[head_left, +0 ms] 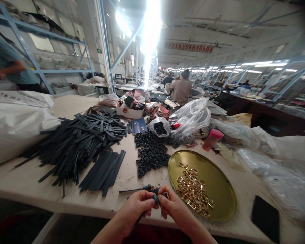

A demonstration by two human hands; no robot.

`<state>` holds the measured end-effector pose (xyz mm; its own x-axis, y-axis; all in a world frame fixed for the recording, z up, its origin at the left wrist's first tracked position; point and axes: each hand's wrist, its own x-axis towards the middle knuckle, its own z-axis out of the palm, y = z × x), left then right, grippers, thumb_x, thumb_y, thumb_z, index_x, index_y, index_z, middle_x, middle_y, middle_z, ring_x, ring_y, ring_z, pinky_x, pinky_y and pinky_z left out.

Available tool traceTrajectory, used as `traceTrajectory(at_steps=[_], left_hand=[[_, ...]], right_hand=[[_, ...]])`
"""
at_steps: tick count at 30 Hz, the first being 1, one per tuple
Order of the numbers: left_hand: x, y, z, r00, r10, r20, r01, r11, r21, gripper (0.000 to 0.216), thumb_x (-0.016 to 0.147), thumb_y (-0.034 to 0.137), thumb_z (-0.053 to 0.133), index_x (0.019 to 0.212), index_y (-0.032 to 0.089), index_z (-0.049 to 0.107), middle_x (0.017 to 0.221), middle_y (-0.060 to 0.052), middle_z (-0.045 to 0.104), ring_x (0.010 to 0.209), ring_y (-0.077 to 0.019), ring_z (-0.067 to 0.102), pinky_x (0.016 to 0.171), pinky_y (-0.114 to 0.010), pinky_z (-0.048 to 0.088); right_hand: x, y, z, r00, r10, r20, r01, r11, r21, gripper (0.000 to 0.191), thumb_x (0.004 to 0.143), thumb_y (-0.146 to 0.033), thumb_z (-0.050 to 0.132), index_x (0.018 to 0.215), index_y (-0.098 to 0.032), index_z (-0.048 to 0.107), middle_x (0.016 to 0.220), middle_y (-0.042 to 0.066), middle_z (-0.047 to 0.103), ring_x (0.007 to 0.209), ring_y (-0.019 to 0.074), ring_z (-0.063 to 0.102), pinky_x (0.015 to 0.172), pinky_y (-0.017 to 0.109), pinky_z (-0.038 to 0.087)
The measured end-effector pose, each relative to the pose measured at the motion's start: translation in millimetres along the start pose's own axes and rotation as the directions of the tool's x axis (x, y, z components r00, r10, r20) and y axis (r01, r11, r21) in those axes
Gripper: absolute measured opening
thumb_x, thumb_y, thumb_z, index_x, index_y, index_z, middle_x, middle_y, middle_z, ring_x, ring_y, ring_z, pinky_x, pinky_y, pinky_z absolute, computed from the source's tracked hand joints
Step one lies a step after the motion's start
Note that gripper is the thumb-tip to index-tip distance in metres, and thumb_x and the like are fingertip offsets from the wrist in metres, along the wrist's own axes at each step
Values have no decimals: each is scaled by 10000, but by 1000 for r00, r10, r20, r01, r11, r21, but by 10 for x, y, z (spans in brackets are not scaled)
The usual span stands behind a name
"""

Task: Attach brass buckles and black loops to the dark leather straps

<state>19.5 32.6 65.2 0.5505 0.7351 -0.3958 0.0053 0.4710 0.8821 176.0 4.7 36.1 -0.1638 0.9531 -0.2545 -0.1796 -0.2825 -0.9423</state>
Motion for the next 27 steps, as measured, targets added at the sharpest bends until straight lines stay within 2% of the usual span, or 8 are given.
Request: traceTrajectory(at_steps=[3, 6, 9, 12, 16, 21, 24, 27], left_hand=[[18, -13, 12, 1000, 1, -11, -1, 1000, 18, 333, 617, 378, 666, 805, 106, 624, 683, -5, 617, 479, -58, 418, 493, -199, 262], [61, -46, 26, 998, 17, -59, -13, 997, 76, 337, 601, 375, 657, 794, 102, 620, 667, -4, 615, 480, -66, 426, 489, -204, 263], [106, -91, 5, 993, 21, -117, -7, 994, 113, 296, 584, 355, 641, 745, 108, 605, 625, 11, 603, 453, -64, 420, 476, -206, 263], [108, -112, -51, 995, 9, -96, 4, 991, 135, 259, 604, 317, 620, 754, 108, 600, 625, 7, 622, 446, -64, 433, 478, -204, 281], [82, -119, -98, 1000, 9, -22, -6, 992, 129, 210, 611, 249, 604, 767, 108, 604, 636, 0, 640, 508, -91, 500, 522, -211, 362], [128, -199, -73, 998, 9, -56, 1, 986, 167, 171, 584, 192, 567, 735, 120, 602, 628, 14, 635, 536, -112, 542, 561, -226, 414], [141, -272, -96, 1000, 17, -24, -10, 970, 241, 189, 611, 192, 532, 771, 121, 603, 658, 5, 643, 574, -122, 560, 573, -222, 429], [118, -342, -141, 1000, 8, 23, -17, 916, 401, 194, 696, 240, 460, 771, 126, 598, 611, 2, 634, 539, -121, 557, 526, -206, 414]], right_hand=[[-15, -27, -22, 1000, -8, 18, 9, 999, -50, 317, 715, -472, 586, 775, -208, 420, 530, -80, 508, 366, 47, 348, 391, 179, 270], [15, -28, -26, 985, -160, -63, 131, 936, -326, 217, 744, -389, 569, 747, -206, 453, 546, -53, 532, 449, 90, 440, 447, 210, 322], [46, -5, -19, 961, -271, -47, 211, 837, -504, 129, 777, -318, 536, 752, -204, 481, 618, -21, 574, 585, 130, 515, 561, 247, 375], [26, 21, -16, 974, -228, 11, 206, 856, -474, 182, 816, -377, 478, 759, -205, 472, 588, -36, 530, 543, 117, 472, 519, 234, 356], [-50, 8, -6, 985, -156, 72, 172, 913, -371, 327, 886, -459, 287, 797, -197, 463, 549, -54, 446, 471, 99, 394, 462, 219, 318], [-57, 14, 36, 973, -222, 71, 226, 829, -512, 293, 870, -452, 366, 953, -206, 501, 666, -17, 527, 577, 124, 464, 554, 245, 354], [-23, 128, 56, 981, -182, 65, 191, 870, -455, 341, 866, -495, 330, 952, -206, 490, 601, -31, 493, 532, 126, 448, 510, 240, 337], [-7, 284, 69, 984, -180, -14, 158, 897, -413, 400, 854, -540, 305, 987, -205, 479, 564, -46, 442, 487, 128, 420, 475, 243, 321]])
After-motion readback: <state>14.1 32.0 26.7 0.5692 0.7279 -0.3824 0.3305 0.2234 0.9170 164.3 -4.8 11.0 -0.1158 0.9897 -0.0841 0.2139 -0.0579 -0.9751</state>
